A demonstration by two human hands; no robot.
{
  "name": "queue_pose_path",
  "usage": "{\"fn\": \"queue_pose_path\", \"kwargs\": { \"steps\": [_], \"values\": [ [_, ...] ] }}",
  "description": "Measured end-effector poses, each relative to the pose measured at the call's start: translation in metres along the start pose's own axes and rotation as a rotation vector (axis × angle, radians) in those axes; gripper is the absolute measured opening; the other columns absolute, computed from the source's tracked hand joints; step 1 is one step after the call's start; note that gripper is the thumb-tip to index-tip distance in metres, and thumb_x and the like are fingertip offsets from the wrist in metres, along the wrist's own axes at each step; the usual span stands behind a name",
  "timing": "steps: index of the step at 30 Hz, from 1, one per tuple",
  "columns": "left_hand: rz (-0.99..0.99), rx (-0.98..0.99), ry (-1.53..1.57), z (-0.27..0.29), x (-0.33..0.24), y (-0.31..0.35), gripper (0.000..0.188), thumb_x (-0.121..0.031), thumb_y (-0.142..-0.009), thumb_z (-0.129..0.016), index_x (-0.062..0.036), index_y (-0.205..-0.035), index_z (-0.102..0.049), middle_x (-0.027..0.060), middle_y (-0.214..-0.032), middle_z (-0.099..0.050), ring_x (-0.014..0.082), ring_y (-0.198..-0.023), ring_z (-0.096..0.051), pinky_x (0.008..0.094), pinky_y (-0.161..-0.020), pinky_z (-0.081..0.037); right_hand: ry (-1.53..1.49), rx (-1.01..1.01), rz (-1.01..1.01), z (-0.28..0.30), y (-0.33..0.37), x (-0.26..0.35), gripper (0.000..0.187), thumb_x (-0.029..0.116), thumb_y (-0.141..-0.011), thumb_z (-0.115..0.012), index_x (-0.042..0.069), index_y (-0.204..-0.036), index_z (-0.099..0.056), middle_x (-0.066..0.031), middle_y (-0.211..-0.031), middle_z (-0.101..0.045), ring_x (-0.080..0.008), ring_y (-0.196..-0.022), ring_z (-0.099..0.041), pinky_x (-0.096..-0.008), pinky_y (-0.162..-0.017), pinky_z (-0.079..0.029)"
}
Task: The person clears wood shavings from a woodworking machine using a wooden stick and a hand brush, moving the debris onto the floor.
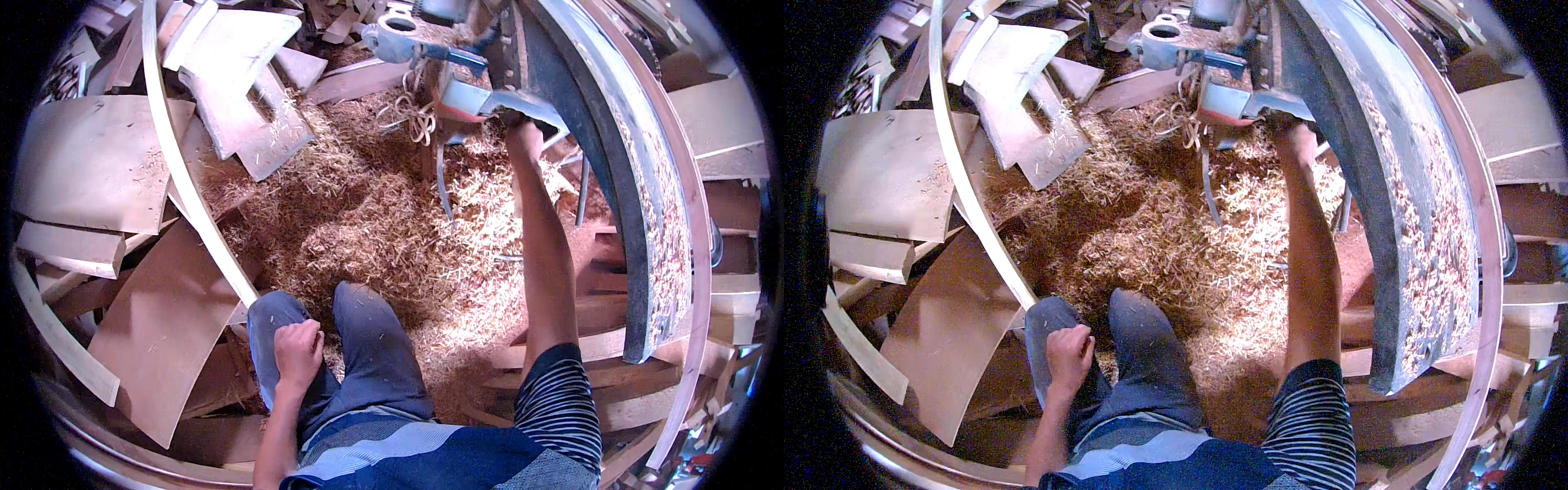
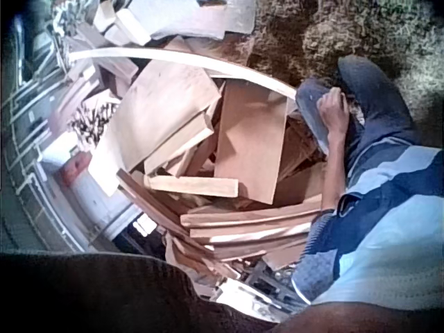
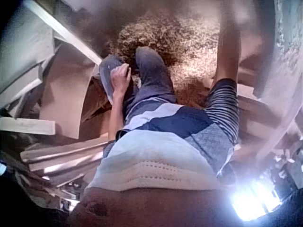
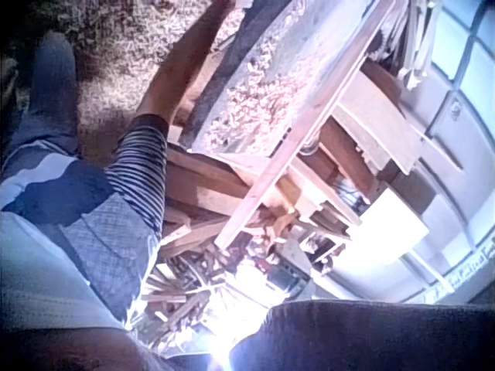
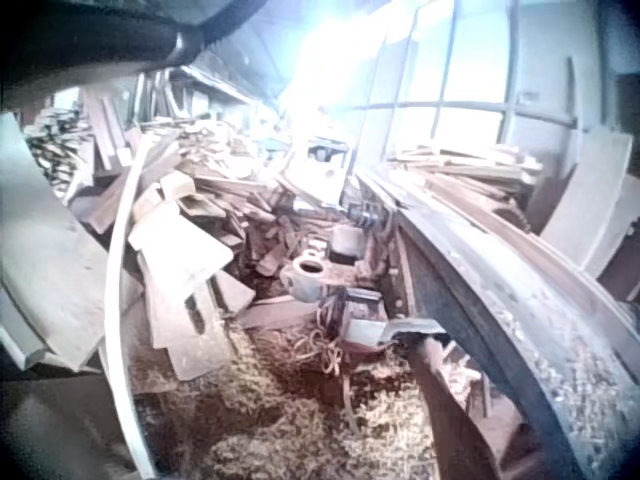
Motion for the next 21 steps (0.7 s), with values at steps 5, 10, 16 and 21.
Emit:
{"fn": "queue_pose_path", "kwargs": {
  "steps": [5,10,16,21],
  "values": [
    [0.053,-0.01,-0.02,0.002,0.007,0.01,0.012,-0.013,-0.082,-0.07,-0.0094,-0.087,-0.06,0.007,-0.084,-0.063,0.0265,-0.084,-0.062,0.0409,-0.078,-0.044,-0.11,-0.058,0.239,0.023,0.069,0.021,0.051,0.046,-0.098,-0.049,0.0,-0.114,-0.063,-0.0349,-0.098,-0.067,-0.05,-0.098,-0.066,-0.0596,-0.082,-0.051],
    [-0.037,-0.008,-0.004,0.0,0.0,-0.003,0.011,-0.013,-0.082,-0.07,-0.0095,-0.086,-0.061,0.0068,-0.083,-0.062,0.0263,-0.083,-0.061,0.0413,-0.078,-0.044,-0.003,0.014,-0.108,-0.004,0.008,-0.033,0.041,0.033,-0.091,-0.055,-0.002,-0.102,-0.072,-0.0308,-0.102,-0.069,-0.0465,-0.101,-0.068,-0.0533,-0.086,-0.054],
    [0.016,-0.01,-0.01,0.004,0.003,0.005,0.011,-0.014,-0.083,-0.07,-0.0097,-0.088,-0.062,0.0062,-0.084,-0.063,0.026,-0.085,-0.062,0.0408,-0.08,-0.044,0.059,0.039,0.123,-0.004,0.002,0.016,0.037,0.032,-0.096,-0.056,0.0,-0.099,-0.073,-0.0285,-0.101,-0.07,-0.0433,-0.097,-0.07,-0.0518,-0.085,-0.056],
    [-0.01,-0.011,-0.037,-0.001,0.001,0.005,0.012,-0.014,-0.083,-0.07,-0.0093,-0.092,-0.064,0.006,-0.092,-0.066,0.0254,-0.089,-0.063,0.0406,-0.082,-0.044,0.258,-0.014,0.176,0.004,-0.002,0.016,0.033,0.026,-0.096,-0.05,0.001,-0.108,-0.067,-0.0279,-0.099,-0.07,-0.0455,-0.095,-0.069,-0.0552,-0.083,-0.055]
  ]
}}
Point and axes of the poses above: each hand's wrist, its own y-axis away from the middle knuckle, its own z-axis out of the back of the hand, x = y × z, the point moved 9 cm from there along -y, towards the middle knuckle
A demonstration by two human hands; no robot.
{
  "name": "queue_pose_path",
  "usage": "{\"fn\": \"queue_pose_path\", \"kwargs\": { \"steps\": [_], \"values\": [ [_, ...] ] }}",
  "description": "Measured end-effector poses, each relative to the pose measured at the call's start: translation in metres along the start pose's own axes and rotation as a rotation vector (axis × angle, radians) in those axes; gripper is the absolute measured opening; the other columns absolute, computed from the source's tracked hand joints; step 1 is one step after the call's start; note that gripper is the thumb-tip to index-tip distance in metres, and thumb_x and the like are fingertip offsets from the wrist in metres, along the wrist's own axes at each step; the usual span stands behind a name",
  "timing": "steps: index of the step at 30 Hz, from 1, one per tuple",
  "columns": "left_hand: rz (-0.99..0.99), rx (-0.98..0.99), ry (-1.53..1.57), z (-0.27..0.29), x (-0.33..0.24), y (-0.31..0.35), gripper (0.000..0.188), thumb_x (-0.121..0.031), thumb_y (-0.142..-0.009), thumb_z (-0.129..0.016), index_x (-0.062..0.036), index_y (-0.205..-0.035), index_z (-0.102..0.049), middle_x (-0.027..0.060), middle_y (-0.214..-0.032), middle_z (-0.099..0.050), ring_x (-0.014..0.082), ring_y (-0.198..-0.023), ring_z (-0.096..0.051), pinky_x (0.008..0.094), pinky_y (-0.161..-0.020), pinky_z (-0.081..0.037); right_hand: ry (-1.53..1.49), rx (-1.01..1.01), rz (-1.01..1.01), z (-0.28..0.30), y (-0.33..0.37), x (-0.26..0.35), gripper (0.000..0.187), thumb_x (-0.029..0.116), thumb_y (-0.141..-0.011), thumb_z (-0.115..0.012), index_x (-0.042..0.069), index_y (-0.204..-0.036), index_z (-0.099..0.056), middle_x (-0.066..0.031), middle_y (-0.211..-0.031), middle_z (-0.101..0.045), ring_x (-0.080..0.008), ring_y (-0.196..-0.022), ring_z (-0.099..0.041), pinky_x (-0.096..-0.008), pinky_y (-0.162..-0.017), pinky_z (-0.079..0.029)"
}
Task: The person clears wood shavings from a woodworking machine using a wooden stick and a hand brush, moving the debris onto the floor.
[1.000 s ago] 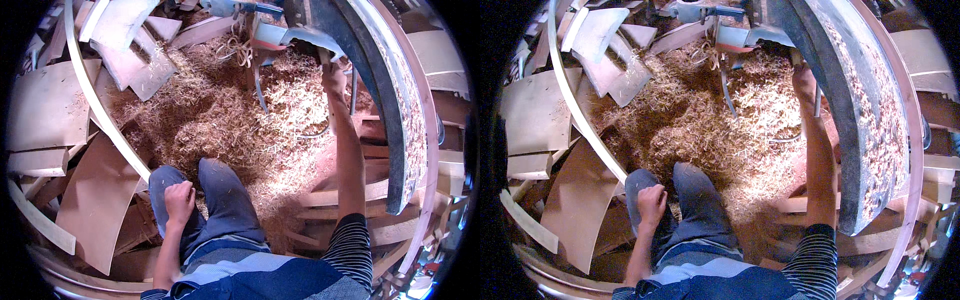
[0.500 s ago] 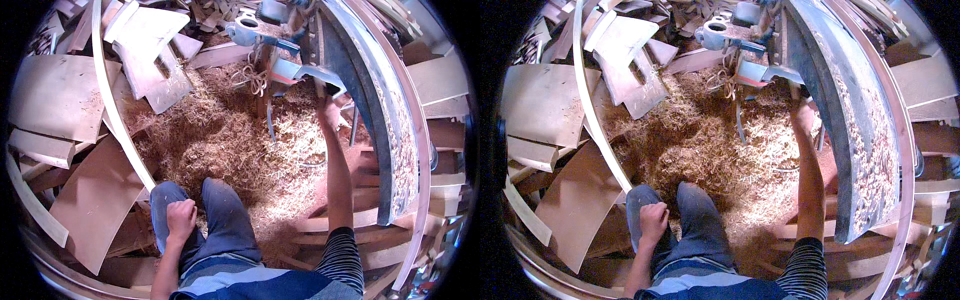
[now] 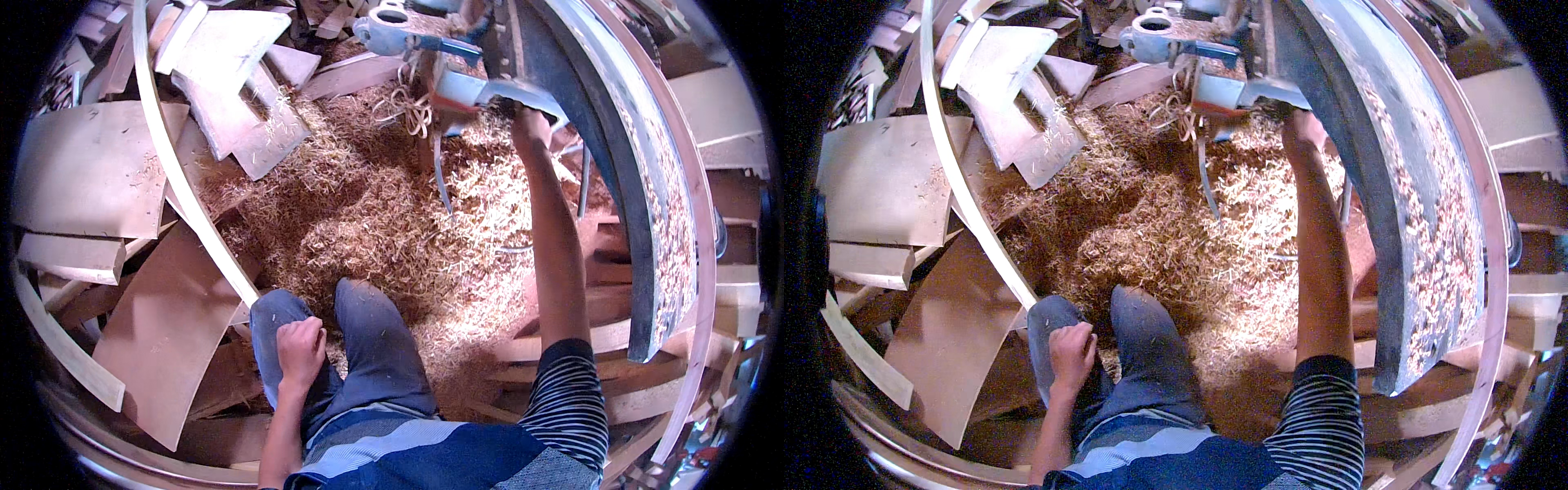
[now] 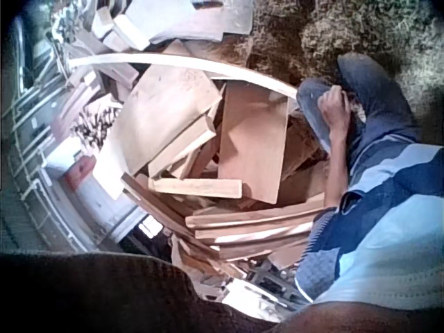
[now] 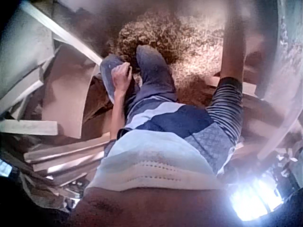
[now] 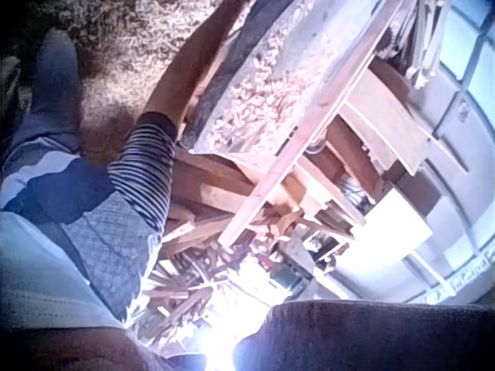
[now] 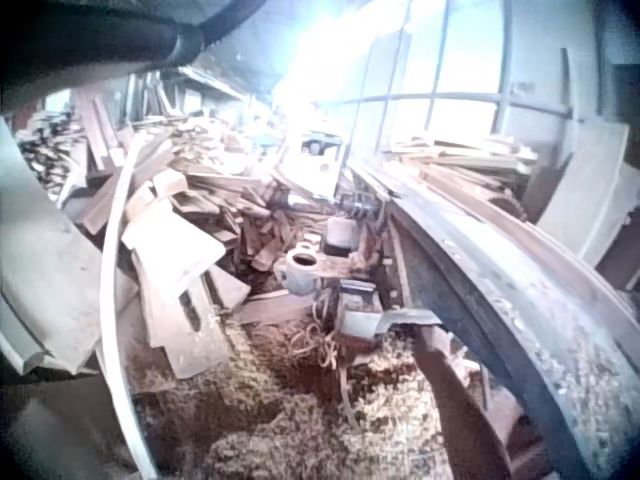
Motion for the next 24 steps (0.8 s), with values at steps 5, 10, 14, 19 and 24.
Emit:
{"fn": "queue_pose_path", "kwargs": {
  "steps": [5,10,14,19,24],
  "values": [
    [0.01,0.005,-0.017,0.002,0.005,-0.004,0.014,-0.015,-0.083,-0.071,-0.0091,-0.095,-0.065,0.0062,-0.094,-0.068,0.026,-0.089,-0.063,0.0406,-0.083,-0.044,0.213,-0.074,0.429,-0.019,0.034,-0.016,0.027,0.02,-0.098,-0.047,-0.004,-0.102,-0.059,-0.0263,-0.08,-0.068,-0.0438,-0.075,-0.069,-0.0571,-0.063,-0.054],
    [0.007,-0.019,0.032,-0.011,0.013,-0.006,0.014,-0.016,-0.083,-0.071,-0.0098,-0.094,-0.065,0.0067,-0.09,-0.067,0.0275,-0.088,-0.063,0.0413,-0.082,-0.044,-0.132,0.038,0.369,0.015,0.139,-0.054,0.021,0.017,-0.098,-0.051,-0.002,-0.105,-0.054,-0.0234,-0.071,-0.065,-0.043,-0.066,-0.067,-0.056,-0.055,-0.052],
    [0.006,-0.021,0.016,-0.009,0.015,-0.006,0.013,-0.017,-0.082,-0.071,-0.0102,-0.092,-0.064,0.0071,-0.087,-0.066,0.0283,-0.087,-0.062,0.0419,-0.081,-0.044,-0.038,0.216,0.3,0.118,0.207,-0.043,0.017,0.018,-0.099,-0.053,0.002,-0.102,-0.052,-0.0231,-0.07,-0.063,-0.043,-0.066,-0.066,-0.0556,-0.053,-0.05],
    [0.003,-0.006,-0.004,-0.01,0.019,-0.004,0.013,-0.017,-0.083,-0.071,-0.01,-0.091,-0.064,0.0073,-0.086,-0.065,0.0279,-0.086,-0.062,0.0416,-0.081,-0.044,0.083,0.051,0.331,0.136,0.24,-0.069,0.017,0.018,-0.098,-0.055,0.002,-0.097,-0.055,-0.024,-0.07,-0.064,-0.0428,-0.065,-0.066,-0.0536,-0.054,-0.05],
    [-0.004,-0.013,-0.051,0.001,0.021,0.004,0.012,-0.018,-0.084,-0.071,-0.0099,-0.092,-0.065,0.007,-0.087,-0.066,0.0272,-0.088,-0.063,0.0416,-0.082,-0.045,-0.238,-0.12,0.206,0.065,0.161,-0.065,0.016,0.017,-0.096,-0.058,0.003,-0.089,-0.061,-0.023,-0.07,-0.065,-0.0415,-0.064,-0.067,-0.051,-0.054,-0.049]
  ]
}}
Point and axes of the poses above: each hand's wrist, its own y-axis away from the middle knuckle, its own z-axis out of the back of the hand, x = y × z, the point moved 9 cm from there along -y, towards the middle knuckle
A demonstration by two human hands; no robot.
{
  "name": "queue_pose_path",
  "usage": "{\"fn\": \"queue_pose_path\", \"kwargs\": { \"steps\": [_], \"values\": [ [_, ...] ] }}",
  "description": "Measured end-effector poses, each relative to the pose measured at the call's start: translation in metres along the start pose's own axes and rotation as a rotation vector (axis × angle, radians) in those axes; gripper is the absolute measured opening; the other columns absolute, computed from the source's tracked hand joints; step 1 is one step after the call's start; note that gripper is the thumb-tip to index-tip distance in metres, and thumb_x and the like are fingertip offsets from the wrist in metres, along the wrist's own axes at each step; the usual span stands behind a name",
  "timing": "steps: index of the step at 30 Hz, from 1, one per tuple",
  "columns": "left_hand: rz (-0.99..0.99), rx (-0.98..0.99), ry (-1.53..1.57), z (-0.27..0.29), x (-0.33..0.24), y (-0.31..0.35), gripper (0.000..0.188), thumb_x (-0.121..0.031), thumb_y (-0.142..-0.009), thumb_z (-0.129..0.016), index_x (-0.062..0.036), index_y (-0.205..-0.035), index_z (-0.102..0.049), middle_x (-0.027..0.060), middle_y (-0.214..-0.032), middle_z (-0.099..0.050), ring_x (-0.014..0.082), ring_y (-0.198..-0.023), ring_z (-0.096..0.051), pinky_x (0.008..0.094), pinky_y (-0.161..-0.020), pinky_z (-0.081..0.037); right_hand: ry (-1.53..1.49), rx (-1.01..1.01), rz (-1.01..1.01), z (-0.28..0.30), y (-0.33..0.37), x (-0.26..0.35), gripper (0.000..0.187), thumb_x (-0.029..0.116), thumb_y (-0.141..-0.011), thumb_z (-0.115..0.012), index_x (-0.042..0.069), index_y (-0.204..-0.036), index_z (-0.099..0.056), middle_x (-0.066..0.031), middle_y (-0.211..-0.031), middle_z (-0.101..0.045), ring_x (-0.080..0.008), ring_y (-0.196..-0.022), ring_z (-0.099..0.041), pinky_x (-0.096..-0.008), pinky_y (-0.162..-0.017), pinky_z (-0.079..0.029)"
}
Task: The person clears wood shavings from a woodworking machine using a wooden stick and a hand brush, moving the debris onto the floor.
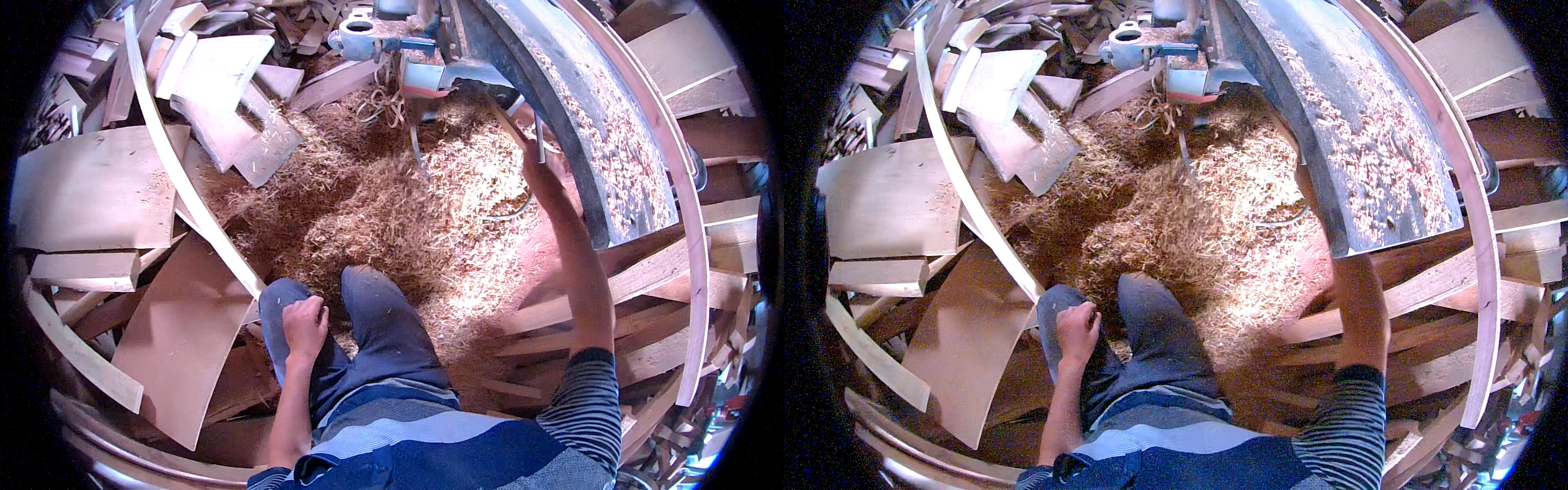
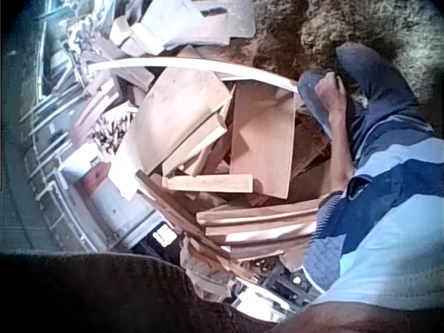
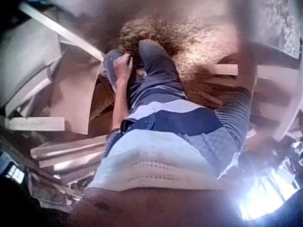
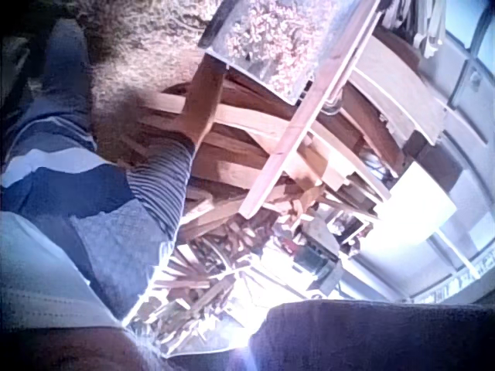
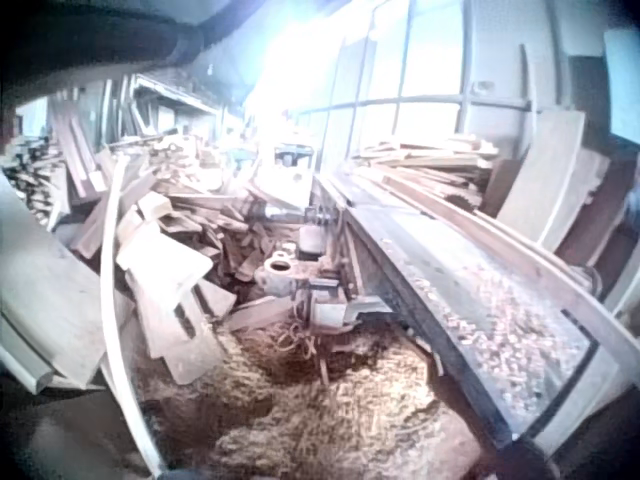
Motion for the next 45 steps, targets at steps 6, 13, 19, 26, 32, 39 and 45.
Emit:
{"fn": "queue_pose_path", "kwargs": {
  "steps": [6,13,19,26,32,39,45],
  "values": [
    [0.0,-0.061,0.043,0.0,0.001,0.008,0.015,-0.017,-0.084,-0.071,-0.0099,-0.096,-0.067,0.0068,-0.092,-0.069,0.0267,-0.09,-0.064,0.042,-0.084,-0.045,0.256,0.222,0.088,-0.074,-0.025,-0.028,0.017,0.014,-0.09,-0.061,-0.002,-0.095,-0.062,-0.0233,-0.073,-0.068,-0.0391,-0.07,-0.071,-0.0521,-0.06,-0.055],
    [0.08,-0.048,0.005,0.021,0.009,0.026,0.018,-0.018,-0.084,-0.071,-0.0092,-0.1,-0.068,0.0064,-0.098,-0.071,0.0263,-0.093,-0.065,0.0413,-0.088,-0.045,0.068,0.189,0.2,0.028,0.116,0.021,0.017,0.018,-0.095,-0.058,0.004,-0.103,-0.054,-0.0216,-0.071,-0.065,-0.0412,-0.065,-0.067,-0.0532,-0.055,-0.052],
    [0.059,-0.063,0.029,0.026,0.008,0.036,0.019,-0.018,-0.085,-0.071,-0.0092,-0.102,-0.07,0.0056,-0.103,-0.072,0.0258,-0.096,-0.066,0.0413,-0.09,-0.045,0.028,0.078,0.052,0.034,0.233,0.063,0.012,0.018,-0.097,-0.058,0.007,-0.098,-0.054,-0.0182,-0.069,-0.064,-0.0356,-0.055,-0.065,-0.0479,-0.044,-0.051],
    [0.134,-0.024,0.047,0.023,0.034,0.037,0.016,-0.017,-0.086,-0.07,-0.0094,-0.1,-0.069,0.0067,-0.098,-0.072,0.0263,-0.096,-0.066,0.0413,-0.09,-0.045,0.041,0.094,-0.399,0.076,0.39,0.027,0.021,0.021,-0.1,-0.057,0.004,-0.112,-0.061,-0.0216,-0.084,-0.067,-0.042,-0.074,-0.067,-0.051,-0.061,-0.053],
    [0.066,-0.036,0.049,0.009,0.026,0.021,0.017,-0.018,-0.085,-0.07,-0.0098,-0.1,-0.068,0.0068,-0.096,-0.071,0.0279,-0.093,-0.065,0.0423,-0.087,-0.045,-0.024,0.209,-0.702,0.059,0.462,0.021,0.021,0.024,-0.1,-0.055,0.006,-0.11,-0.056,-0.0266,-0.088,-0.067,-0.048,-0.082,-0.065,-0.0549,-0.066,-0.051],
    [0.053,0.075,-0.025,-0.005,0.025,0.013,0.017,-0.018,-0.085,-0.071,-0.011,-0.1,-0.068,0.0068,-0.095,-0.07,0.0276,-0.093,-0.065,0.0422,-0.086,-0.045,-0.027,0.322,-0.664,-0.05,0.304,-0.015,0.04,0.039,-0.1,-0.05,0.004,-0.115,-0.061,-0.028,-0.099,-0.068,-0.0513,-0.092,-0.065,-0.059,-0.079,-0.051],
    [0.001,-0.058,0.033,0.022,0.008,0.029,0.015,-0.016,-0.084,-0.07,-0.0097,-0.098,-0.068,0.0067,-0.095,-0.071,0.0276,-0.091,-0.064,0.0418,-0.085,-0.044,0.157,0.43,-0.509,-0.151,0.167,-0.065,0.027,0.018,-0.093,-0.053,0.001,-0.11,-0.065,-0.0274,-0.097,-0.068,-0.0434,-0.089,-0.068,-0.0501,-0.074,-0.055]
  ]
}}
Point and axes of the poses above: each hand's wrist, its own y-axis away from the middle knuckle, its own z-axis out of the back of the hand, x = y × z, the point moved 9 cm from there along -y, towards the middle knuckle
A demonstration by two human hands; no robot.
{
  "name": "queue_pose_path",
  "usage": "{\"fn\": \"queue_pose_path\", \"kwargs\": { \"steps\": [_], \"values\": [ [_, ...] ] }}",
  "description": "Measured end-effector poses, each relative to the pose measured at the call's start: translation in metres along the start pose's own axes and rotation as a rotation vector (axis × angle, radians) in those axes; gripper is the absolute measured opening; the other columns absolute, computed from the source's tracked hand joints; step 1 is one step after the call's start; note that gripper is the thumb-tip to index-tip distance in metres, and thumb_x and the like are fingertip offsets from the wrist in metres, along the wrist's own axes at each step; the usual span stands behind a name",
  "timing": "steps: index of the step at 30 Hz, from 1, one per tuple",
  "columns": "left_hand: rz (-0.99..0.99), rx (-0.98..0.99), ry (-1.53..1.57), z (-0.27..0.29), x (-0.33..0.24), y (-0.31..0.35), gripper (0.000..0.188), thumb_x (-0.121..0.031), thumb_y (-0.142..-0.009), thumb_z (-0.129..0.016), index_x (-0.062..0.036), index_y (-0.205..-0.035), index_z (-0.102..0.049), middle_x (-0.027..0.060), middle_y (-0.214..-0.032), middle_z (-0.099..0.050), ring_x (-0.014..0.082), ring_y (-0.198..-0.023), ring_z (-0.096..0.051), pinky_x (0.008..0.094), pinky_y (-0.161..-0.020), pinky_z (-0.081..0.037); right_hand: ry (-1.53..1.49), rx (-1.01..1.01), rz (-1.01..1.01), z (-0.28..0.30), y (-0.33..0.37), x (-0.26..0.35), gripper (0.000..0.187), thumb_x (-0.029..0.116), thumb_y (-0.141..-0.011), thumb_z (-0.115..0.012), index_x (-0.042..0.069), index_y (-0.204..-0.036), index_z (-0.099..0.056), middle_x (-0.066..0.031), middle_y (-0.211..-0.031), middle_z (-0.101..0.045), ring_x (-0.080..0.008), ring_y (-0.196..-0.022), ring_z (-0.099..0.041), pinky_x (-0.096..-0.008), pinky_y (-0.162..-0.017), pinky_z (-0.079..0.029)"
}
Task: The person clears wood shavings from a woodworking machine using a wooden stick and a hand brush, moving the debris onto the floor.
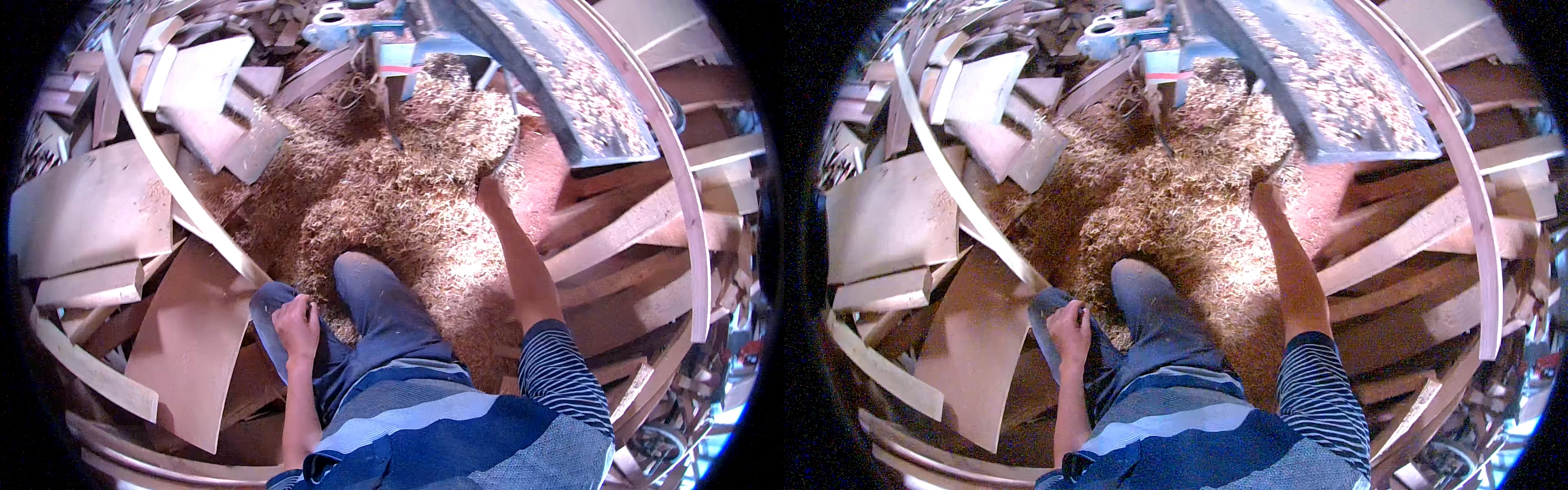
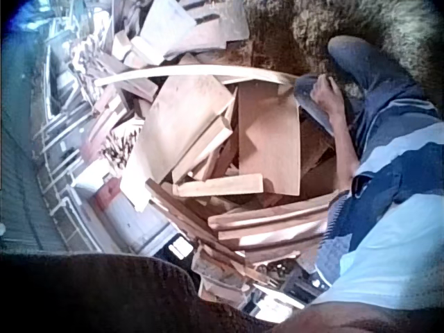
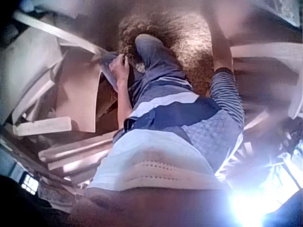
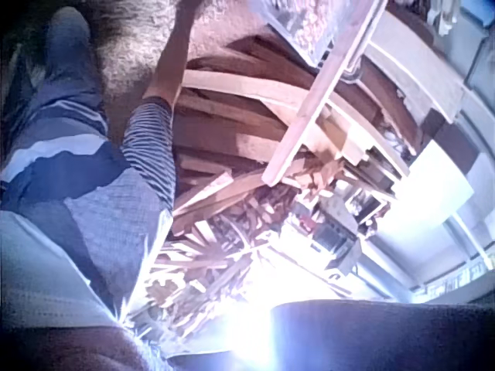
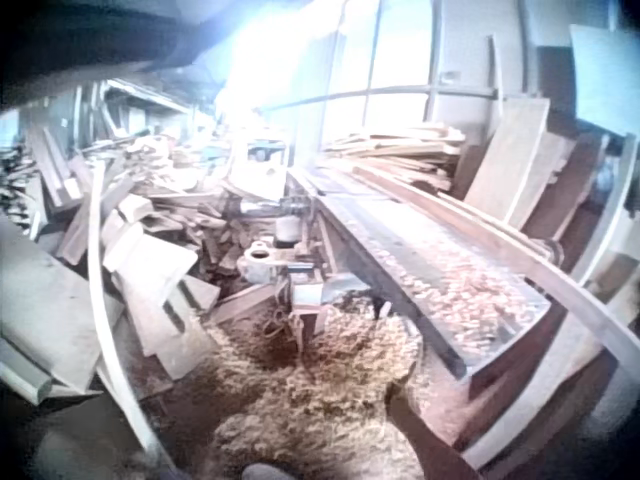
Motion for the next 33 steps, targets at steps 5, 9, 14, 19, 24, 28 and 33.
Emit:
{"fn": "queue_pose_path", "kwargs": {
  "steps": [5,9,14,19,24,28,33],
  "values": [
    [0.106,-0.071,-0.031,0.026,0.01,0.028,0.013,-0.014,-0.085,-0.069,-0.0067,-0.096,-0.067,0.0078,-0.095,-0.07,0.0279,-0.089,-0.064,0.0416,-0.084,-0.044,-0.342,-0.025,0.29,-0.048,0.063,0.062,0.024,0.016,-0.098,-0.053,-0.002,-0.113,-0.058,-0.0257,-0.095,-0.067,-0.036,-0.083,-0.068,-0.0498,-0.07,-0.055],
    [0.044,-0.08,0.032,0.034,-0.019,0.029,0.013,-0.012,-0.084,-0.071,-0.0061,-0.094,-0.067,0.0087,-0.093,-0.07,0.0282,-0.085,-0.065,0.0408,-0.079,-0.045,-0.199,0.072,0.23,-0.065,0.113,0.106,0.023,0.007,-0.085,-0.061,-0.002,-0.106,-0.059,-0.0257,-0.086,-0.068,-0.0423,-0.08,-0.069,-0.0535,-0.07,-0.055],
    [0.056,-0.054,0.271,0.031,-0.016,0.016,0.016,-0.009,-0.085,-0.073,-0.0021,-0.099,-0.067,0.0129,-0.097,-0.071,0.0291,-0.09,-0.068,0.0398,-0.081,-0.051,-0.24,-0.05,0.145,-0.044,0.152,0.13,0.026,0.002,-0.079,-0.063,-0.005,-0.103,-0.058,-0.0242,-0.082,-0.068,-0.0416,-0.079,-0.07,-0.0502,-0.068,-0.057],
    [0.087,-0.098,0.344,0.062,0.015,-0.028,0.019,-0.007,-0.09,-0.071,0.0018,-0.106,-0.067,0.0158,-0.103,-0.071,0.0278,-0.097,-0.068,0.0364,-0.086,-0.053,-0.137,0.004,0.301,-0.08,0.19,0.148,0.015,0.009,-0.088,-0.056,-0.003,-0.097,-0.061,-0.0241,-0.08,-0.068,-0.0393,-0.077,-0.07,-0.0494,-0.065,-0.056],
    [0.203,-0.143,0.265,0.037,0.059,-0.016,0.025,-0.01,-0.089,-0.071,0.0012,-0.111,-0.068,0.0166,-0.107,-0.07,0.0299,-0.101,-0.067,0.0389,-0.091,-0.051,-0.588,0.054,0.275,-0.059,0.198,0.205,0.017,0.015,-0.091,-0.056,0.0,-0.088,-0.062,-0.0223,-0.083,-0.068,-0.0367,-0.076,-0.071,-0.047,-0.063,-0.057],
    [0.185,-0.12,0.125,0.029,0.052,-0.025,0.022,-0.015,-0.088,-0.07,-0.0001,-0.105,-0.069,0.0178,-0.102,-0.07,0.0353,-0.099,-0.065,0.0425,-0.09,-0.05,-0.099,0.153,0.711,-0.036,0.188,0.255,0.014,0.014,-0.096,-0.051,0.005,-0.103,-0.061,-0.022,-0.083,-0.065,-0.0389,-0.087,-0.069,-0.0503,-0.069,-0.056],
    [0.258,-0.117,0.065,0.026,0.062,-0.035,0.024,-0.019,-0.089,-0.069,0.0003,-0.102,-0.07,0.0194,-0.098,-0.07,0.0367,-0.096,-0.066,0.0437,-0.087,-0.051,-0.337,0.126,0.624,-0.014,0.174,0.18,0.016,0.012,-0.093,-0.053,0.006,-0.106,-0.059,-0.0222,-0.097,-0.064,-0.043,-0.087,-0.066,-0.0508,-0.077,-0.055]
  ]
}}
Point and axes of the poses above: each hand's wrist, its own y-axis away from the middle knuckle, its own z-axis out of the back of the hand, x = y × z, the point moved 9 cm from there along -y, towards the middle knuckle
